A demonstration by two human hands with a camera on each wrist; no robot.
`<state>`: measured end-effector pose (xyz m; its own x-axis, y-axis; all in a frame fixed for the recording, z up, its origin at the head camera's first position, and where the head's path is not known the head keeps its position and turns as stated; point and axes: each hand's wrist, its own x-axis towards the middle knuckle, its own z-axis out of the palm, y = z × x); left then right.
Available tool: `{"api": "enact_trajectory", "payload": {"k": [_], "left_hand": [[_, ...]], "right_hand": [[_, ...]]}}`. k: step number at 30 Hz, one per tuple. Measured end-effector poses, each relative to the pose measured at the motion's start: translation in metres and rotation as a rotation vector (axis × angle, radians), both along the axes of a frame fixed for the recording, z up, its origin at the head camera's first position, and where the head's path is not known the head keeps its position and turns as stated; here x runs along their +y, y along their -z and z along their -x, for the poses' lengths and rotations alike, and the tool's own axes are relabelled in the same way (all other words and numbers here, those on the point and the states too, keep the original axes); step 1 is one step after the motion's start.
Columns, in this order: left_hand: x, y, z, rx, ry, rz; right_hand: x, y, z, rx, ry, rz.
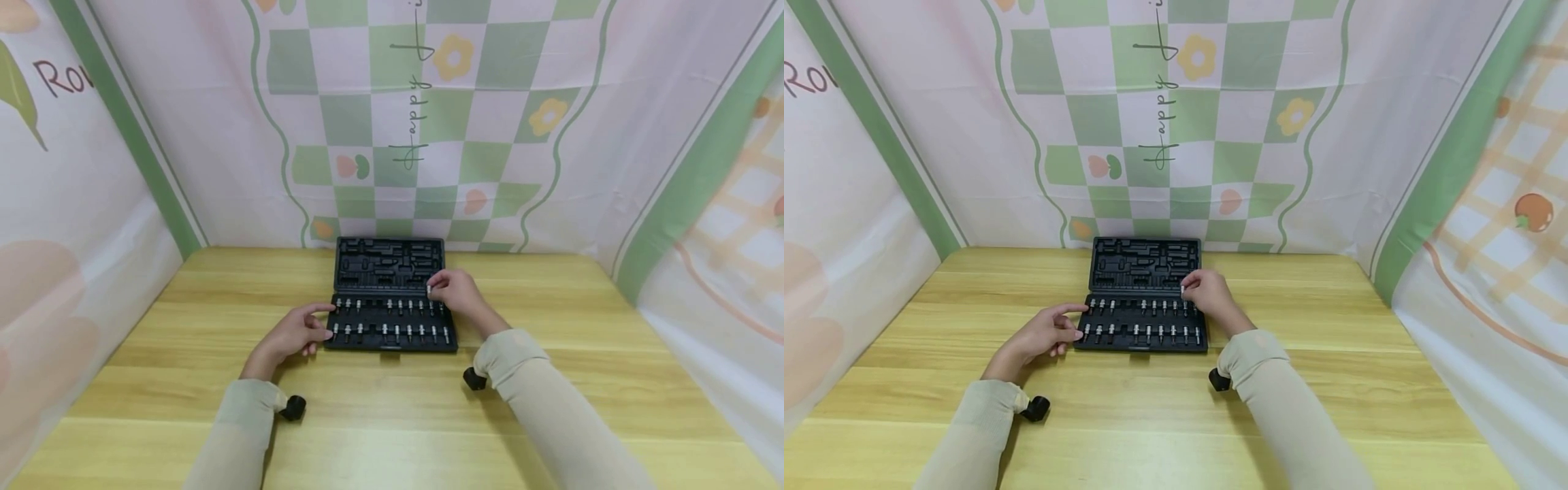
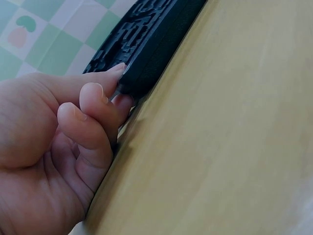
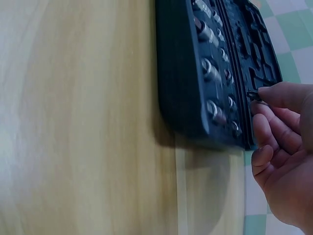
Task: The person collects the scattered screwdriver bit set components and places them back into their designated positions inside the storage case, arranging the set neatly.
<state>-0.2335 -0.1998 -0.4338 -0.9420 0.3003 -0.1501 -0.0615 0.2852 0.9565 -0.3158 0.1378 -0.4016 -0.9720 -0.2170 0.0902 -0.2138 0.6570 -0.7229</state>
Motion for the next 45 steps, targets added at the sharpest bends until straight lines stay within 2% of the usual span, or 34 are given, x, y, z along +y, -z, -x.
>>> {"api": "enact_trajectory", "payload": {"k": [6,8,15,27,45], "left_hand": [[0.0,-0.001,0.0,-0.004,0.005,-0.004],[-0.001,0.003,0.002,0.0,0.003,-0.004],[-0.001,0.004,0.003,-0.009,-0.011,0.008],[-0.001,0.003,0.003,-0.007,-0.001,-0.001],[-0.002,0.003,0.003,0.003,0.014,-0.005]], "right_hand": [[-0.011,0.001,-0.003,-0.01,-0.03,0.009],[-0.015,0.002,-0.004,-0.021,-0.041,0.015],[-0.027,0.003,-0.007,-0.06,-0.032,0.033],[-0.042,0.01,-0.009,-0.036,-0.027,-0.002],[-0.066,0.014,-0.014,-0.011,-0.016,0.005]]}}
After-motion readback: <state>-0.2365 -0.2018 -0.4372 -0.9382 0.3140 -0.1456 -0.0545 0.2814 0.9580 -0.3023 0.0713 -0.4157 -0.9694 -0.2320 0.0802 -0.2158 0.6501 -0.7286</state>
